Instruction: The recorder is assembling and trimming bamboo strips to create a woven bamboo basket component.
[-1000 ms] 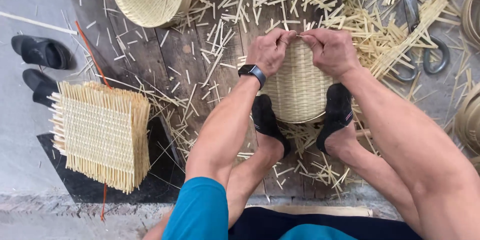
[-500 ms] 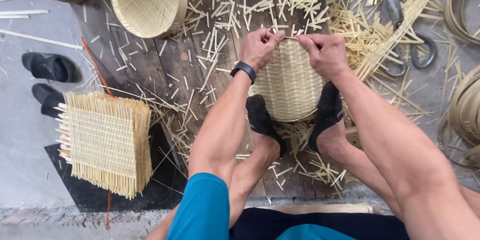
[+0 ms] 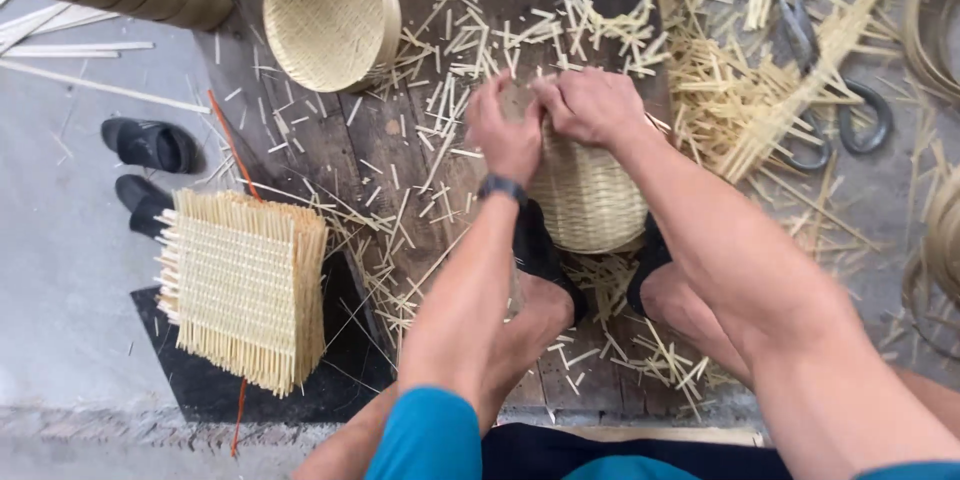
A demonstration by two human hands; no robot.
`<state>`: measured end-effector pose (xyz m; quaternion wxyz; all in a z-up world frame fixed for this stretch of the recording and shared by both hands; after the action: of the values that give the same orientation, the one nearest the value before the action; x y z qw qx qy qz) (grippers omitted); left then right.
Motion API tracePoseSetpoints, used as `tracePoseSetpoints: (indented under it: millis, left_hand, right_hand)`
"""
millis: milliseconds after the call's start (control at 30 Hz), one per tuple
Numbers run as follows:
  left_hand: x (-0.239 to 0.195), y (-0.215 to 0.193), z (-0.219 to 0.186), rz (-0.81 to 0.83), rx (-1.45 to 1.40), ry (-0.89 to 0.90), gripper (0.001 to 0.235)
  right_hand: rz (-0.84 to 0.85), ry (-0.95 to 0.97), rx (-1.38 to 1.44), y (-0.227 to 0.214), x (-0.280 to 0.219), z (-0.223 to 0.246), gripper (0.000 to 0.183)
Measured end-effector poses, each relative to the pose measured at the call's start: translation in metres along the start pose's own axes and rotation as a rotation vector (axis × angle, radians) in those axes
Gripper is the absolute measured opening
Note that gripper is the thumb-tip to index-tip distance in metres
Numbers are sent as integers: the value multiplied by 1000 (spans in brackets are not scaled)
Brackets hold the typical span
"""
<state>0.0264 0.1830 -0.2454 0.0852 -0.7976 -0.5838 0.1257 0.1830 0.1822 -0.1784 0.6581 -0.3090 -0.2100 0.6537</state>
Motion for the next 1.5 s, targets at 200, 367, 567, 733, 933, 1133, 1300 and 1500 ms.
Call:
tracePoseSetpoints:
  millis: [200,367,567,733,933,1133,1300,1500]
  left_hand:
    - [-69,-42,-16,-420,867,277,27]
    - [-65,-44,45,-334,-65,-626,37]
    - [-25,-49,4,-61,564,-293,43]
    - [3,2,-67,172,447,193,63]
    - [-70,7,-221,221,574,523,35]
    - [-170,49,-158,346,923,893,35]
    - [-170,49,-113,304,1135,734,38]
    - [-100,63,-112,-230,593,13,117]
  right_hand:
    - [552,415,-498,7,-1,24,64]
    - [555,565,-499,2,0,24,76]
    - [337,485,-90,-29,-9,5,62]
    - [270,470,-556,-231,-121,-12,49]
    - [185,635,-649,-282,-238,-249,44]
    - [79,659,-308,-147,-242,-299,48]
    - [-197,605,-412,-124,-206,-342,85]
    - [286,896,-379,-141,-141,-342,61]
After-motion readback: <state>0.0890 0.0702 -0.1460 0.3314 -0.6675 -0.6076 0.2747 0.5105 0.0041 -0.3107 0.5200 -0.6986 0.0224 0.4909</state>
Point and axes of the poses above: each hand's wrist, its own x-axis towards the middle knuckle, its own y-axis out of the palm, z = x × y, the point moved 8 cm from there along x, towards the middle knuckle, and after that the axes turned 9 degrees about y, right-handed, at the moved point
